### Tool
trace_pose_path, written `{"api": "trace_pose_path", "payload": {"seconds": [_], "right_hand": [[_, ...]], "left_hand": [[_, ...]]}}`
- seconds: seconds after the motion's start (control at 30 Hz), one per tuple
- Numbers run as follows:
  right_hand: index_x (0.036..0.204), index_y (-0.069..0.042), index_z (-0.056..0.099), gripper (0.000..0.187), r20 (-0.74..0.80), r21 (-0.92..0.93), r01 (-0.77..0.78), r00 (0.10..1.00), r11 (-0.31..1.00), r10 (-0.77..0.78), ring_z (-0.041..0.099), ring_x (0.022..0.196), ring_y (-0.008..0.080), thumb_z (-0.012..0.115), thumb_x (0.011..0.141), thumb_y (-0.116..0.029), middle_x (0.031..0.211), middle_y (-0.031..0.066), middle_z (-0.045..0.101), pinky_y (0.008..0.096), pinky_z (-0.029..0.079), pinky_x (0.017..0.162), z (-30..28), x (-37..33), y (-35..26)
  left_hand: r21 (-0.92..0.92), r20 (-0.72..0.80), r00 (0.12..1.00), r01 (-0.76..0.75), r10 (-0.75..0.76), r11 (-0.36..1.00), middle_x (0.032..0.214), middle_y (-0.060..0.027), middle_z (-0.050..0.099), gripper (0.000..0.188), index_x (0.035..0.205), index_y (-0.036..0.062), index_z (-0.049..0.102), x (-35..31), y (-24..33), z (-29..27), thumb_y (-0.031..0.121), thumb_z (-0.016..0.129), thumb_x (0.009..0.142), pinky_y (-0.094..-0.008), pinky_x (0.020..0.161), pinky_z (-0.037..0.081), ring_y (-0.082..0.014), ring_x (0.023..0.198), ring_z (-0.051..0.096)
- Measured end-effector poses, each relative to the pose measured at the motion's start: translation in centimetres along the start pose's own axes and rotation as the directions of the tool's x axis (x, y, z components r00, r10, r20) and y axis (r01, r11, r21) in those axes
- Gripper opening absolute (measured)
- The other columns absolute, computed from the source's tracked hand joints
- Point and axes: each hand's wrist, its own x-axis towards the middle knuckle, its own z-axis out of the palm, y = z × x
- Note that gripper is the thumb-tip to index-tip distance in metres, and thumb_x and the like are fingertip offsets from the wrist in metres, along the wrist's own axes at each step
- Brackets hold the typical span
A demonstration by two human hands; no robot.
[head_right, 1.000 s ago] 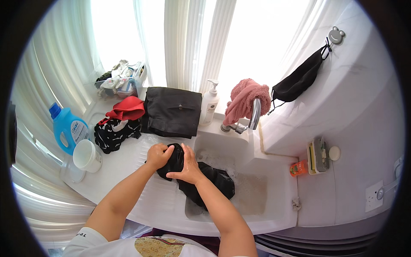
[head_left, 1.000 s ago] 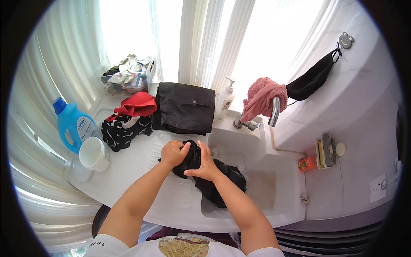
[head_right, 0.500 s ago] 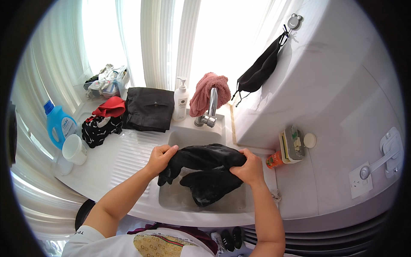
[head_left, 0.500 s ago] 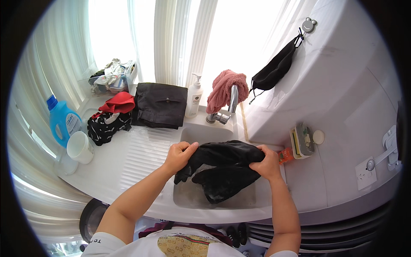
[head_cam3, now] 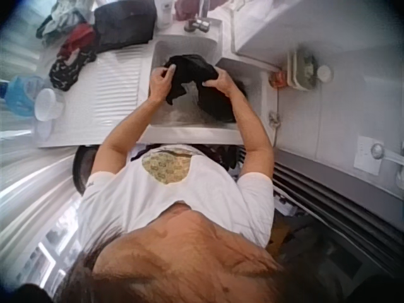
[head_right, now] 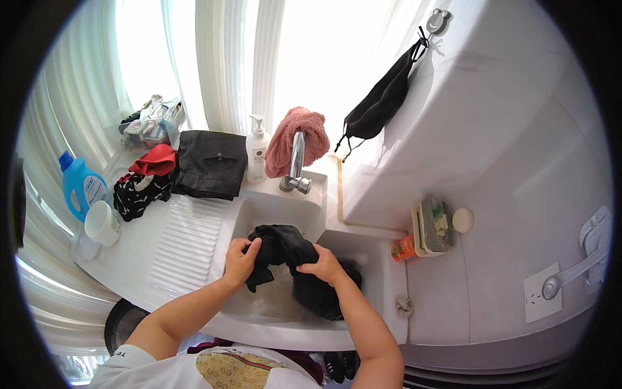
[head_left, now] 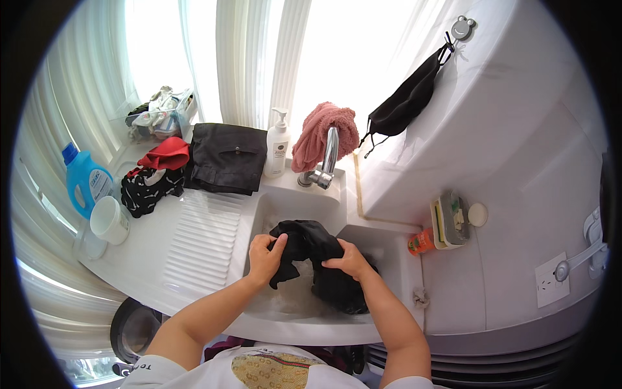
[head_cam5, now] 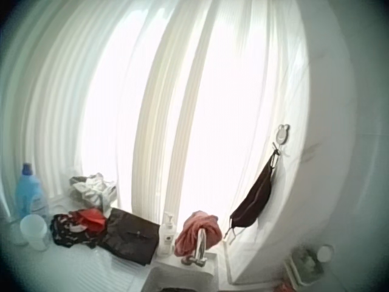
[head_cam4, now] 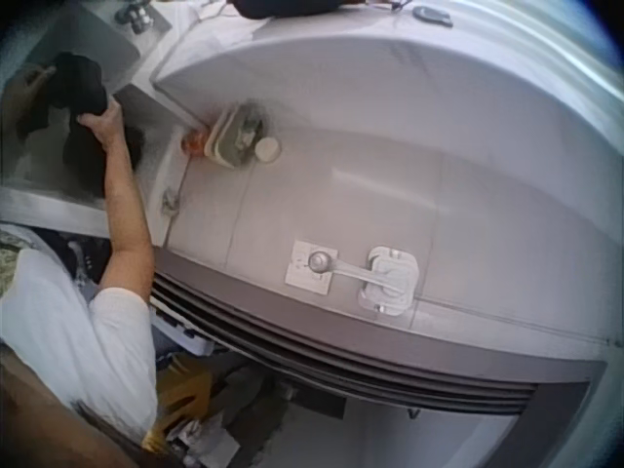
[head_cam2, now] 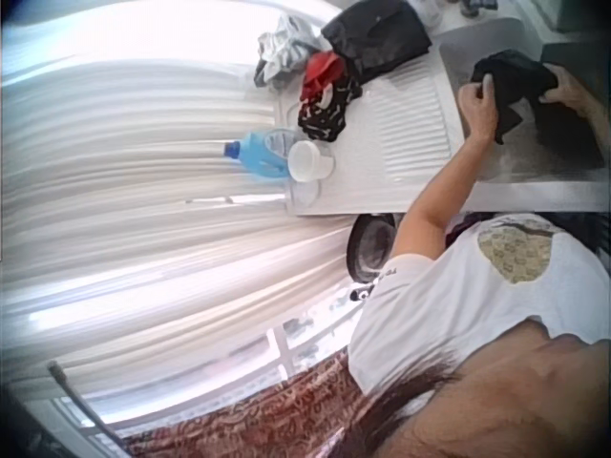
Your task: The person washes several items of clothing by hand in a sink, including a pink towel, black garments, and a red piece, by scrubbing them in soapy water.
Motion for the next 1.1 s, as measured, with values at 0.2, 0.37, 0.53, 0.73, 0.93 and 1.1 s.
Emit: {"api": "trace_pose_path", "payload": {"seconds": [0.2,0.37,0.53,0.73,0.93,1.1], "right_hand": [[0.150,-0.022,0.020,0.115,-0.004,-0.943,-0.014,1.000,0.333,0.030,0.010,0.143,0.0392,0.075,0.061,-0.066,0.156,0.0208,0.007,0.0670,0.022,0.105,3.1,0.3,6.7],[0.153,-0.032,0.004,0.129,-0.002,-0.955,-0.080,0.964,0.285,0.264,-0.006,0.144,0.0423,0.068,0.052,-0.081,0.157,0.0202,-0.009,0.0773,0.014,0.100,3.2,0.8,8.9],[0.152,-0.030,0.015,0.121,0.001,-0.936,-0.096,0.961,0.338,0.275,-0.003,0.143,0.0425,0.065,0.055,-0.082,0.156,0.0201,0.002,0.0778,0.012,0.100,5.2,3.7,13.4],[0.150,-0.023,0.027,0.106,0.012,-0.922,-0.102,0.957,0.374,0.289,-0.001,0.143,0.0432,0.067,0.064,-0.072,0.156,0.0187,0.003,0.0727,0.013,0.104,5.7,4.8,15.0],[0.147,-0.023,0.035,0.088,0.078,-0.937,-0.065,0.919,0.343,0.387,0.004,0.143,0.0415,0.064,0.073,-0.061,0.156,0.0181,0.011,0.0694,0.017,0.106,5.8,5.2,16.6],[0.136,-0.018,0.050,0.065,-0.043,-0.973,-0.095,0.971,0.211,0.236,0.019,0.141,0.0392,0.065,0.078,-0.044,0.145,0.0192,0.039,0.0604,0.023,0.109,6.0,5.6,15.0]], "left_hand": [[0.638,0.567,0.637,0.061,-0.522,0.767,0.104,-0.0154,0.059,0.030,0.087,0.0100,0.063,-3.0,-1.8,-1.5,0.035,0.075,0.075,-0.0410,0.093,0.042,-0.0343,0.110,0.052],[0.616,0.622,0.783,-0.484,-0.005,0.621,0.144,-0.0182,0.035,0.070,0.137,0.0252,0.044,0.1,-3.2,2.2,0.060,0.062,0.079,-0.0617,0.100,0.032,-0.0439,0.133,0.029],[0.733,0.657,0.682,-0.478,-0.322,0.484,0.158,-0.0140,0.007,0.073,0.146,0.0393,0.030,-0.5,-8.3,5.8,0.075,0.041,0.083,-0.0779,0.097,0.018,-0.0461,0.141,0.008],[0.630,0.622,0.763,-0.350,-0.179,0.693,0.155,-0.0154,0.016,0.069,0.143,0.0318,0.038,-2.5,-15.2,7.3,0.063,0.054,0.084,-0.0607,0.105,0.030,-0.0454,0.139,0.017],[0.686,0.714,0.537,-0.410,-0.450,0.601,0.127,-0.0178,0.050,0.043,0.124,0.0146,0.056,0.1,-13.1,8.2,0.035,0.058,0.086,-0.0466,0.098,0.041,-0.0360,0.117,0.047],[0.557,0.788,0.613,-0.669,-0.058,0.492,0.091,-0.0101,0.065,0.019,0.094,0.0075,0.066,3.6,-7.0,5.7,0.021,0.063,0.080,-0.0375,0.077,0.050,-0.0243,0.086,0.062]]}}
